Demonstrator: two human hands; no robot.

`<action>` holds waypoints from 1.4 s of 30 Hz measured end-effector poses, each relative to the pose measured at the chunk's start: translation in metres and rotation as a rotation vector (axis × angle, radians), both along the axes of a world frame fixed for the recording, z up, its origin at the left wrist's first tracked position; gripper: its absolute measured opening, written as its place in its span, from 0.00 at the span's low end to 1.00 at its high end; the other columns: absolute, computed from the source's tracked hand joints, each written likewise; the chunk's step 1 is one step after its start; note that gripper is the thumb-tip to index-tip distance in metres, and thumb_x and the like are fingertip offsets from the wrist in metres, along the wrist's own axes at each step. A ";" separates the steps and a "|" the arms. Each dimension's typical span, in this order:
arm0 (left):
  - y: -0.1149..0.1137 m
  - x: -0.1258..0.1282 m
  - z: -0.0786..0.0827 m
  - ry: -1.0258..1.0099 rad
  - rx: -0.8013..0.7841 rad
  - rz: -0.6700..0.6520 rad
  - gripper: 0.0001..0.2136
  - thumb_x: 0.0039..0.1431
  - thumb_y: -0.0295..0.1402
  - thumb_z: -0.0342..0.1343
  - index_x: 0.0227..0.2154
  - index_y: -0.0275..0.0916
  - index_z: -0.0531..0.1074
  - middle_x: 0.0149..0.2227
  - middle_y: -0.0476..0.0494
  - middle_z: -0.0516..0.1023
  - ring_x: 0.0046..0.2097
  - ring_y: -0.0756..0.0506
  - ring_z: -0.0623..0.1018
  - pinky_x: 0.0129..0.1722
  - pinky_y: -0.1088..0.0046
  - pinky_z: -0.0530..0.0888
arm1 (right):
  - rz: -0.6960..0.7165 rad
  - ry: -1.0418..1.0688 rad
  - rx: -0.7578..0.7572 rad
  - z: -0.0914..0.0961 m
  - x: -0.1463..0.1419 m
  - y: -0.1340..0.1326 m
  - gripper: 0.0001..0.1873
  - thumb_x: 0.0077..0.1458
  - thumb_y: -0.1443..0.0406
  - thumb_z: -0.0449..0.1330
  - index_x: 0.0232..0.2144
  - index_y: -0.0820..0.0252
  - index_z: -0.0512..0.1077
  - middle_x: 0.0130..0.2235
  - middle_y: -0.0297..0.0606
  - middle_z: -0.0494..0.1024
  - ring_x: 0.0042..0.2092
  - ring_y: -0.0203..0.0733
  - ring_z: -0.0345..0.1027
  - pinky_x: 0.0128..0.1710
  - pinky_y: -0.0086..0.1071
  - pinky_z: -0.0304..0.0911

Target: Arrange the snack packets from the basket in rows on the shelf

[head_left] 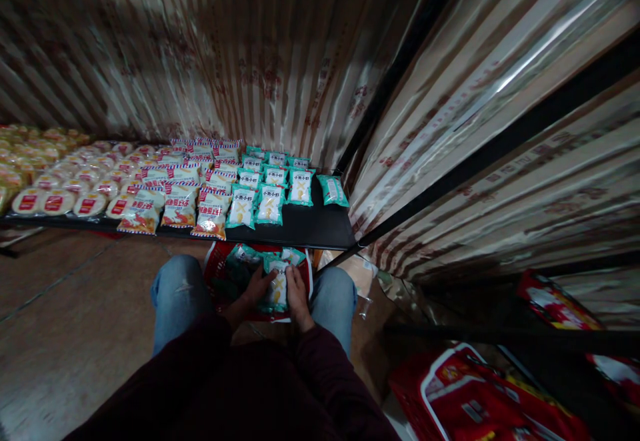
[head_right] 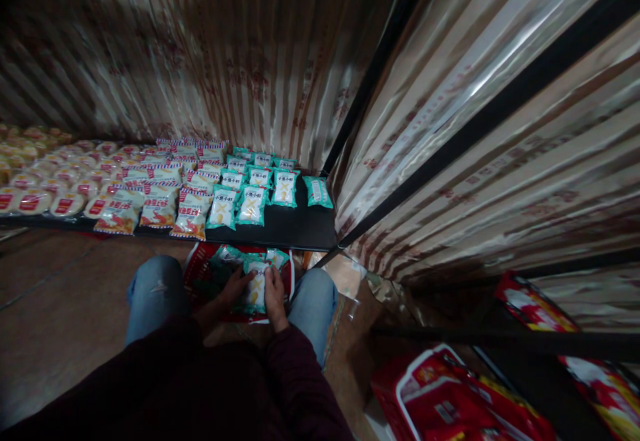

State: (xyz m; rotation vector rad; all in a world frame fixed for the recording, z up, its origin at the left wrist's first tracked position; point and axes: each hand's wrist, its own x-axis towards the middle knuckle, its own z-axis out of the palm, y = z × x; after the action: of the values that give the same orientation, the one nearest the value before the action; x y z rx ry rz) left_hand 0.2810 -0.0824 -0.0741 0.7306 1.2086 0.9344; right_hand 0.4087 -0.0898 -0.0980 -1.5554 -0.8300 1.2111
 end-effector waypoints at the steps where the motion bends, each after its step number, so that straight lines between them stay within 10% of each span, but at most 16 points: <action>1: 0.000 -0.001 0.000 -0.021 -0.003 -0.015 0.31 0.43 0.48 0.63 0.48 0.37 0.68 0.44 0.38 0.78 0.46 0.40 0.76 0.47 0.64 0.71 | 0.013 0.048 0.016 0.001 0.001 0.001 0.28 0.48 0.46 0.56 0.43 0.60 0.73 0.43 0.40 0.78 0.47 0.44 0.70 0.46 0.34 0.64; 18: 0.003 0.000 0.017 -0.195 0.034 -0.176 0.32 0.42 0.47 0.64 0.49 0.36 0.67 0.45 0.38 0.77 0.45 0.40 0.77 0.47 0.63 0.72 | -0.240 0.366 0.061 0.020 0.006 0.028 0.18 0.39 0.55 0.65 0.30 0.61 0.72 0.22 0.28 0.75 0.22 0.33 0.66 0.23 0.26 0.61; 42: -0.001 0.005 0.021 -0.186 0.102 -0.127 0.30 0.39 0.51 0.64 0.41 0.33 0.73 0.40 0.39 0.79 0.45 0.38 0.76 0.47 0.61 0.71 | -0.395 0.298 0.106 0.048 0.018 0.050 0.16 0.37 0.56 0.65 0.27 0.62 0.74 0.23 0.31 0.76 0.24 0.35 0.68 0.25 0.28 0.63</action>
State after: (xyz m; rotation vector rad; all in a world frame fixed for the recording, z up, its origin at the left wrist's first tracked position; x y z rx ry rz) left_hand 0.2858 -0.0836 -0.0526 0.7748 0.9460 0.9415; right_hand 0.4263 -0.0397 -0.0501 -1.3322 -0.3645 1.0536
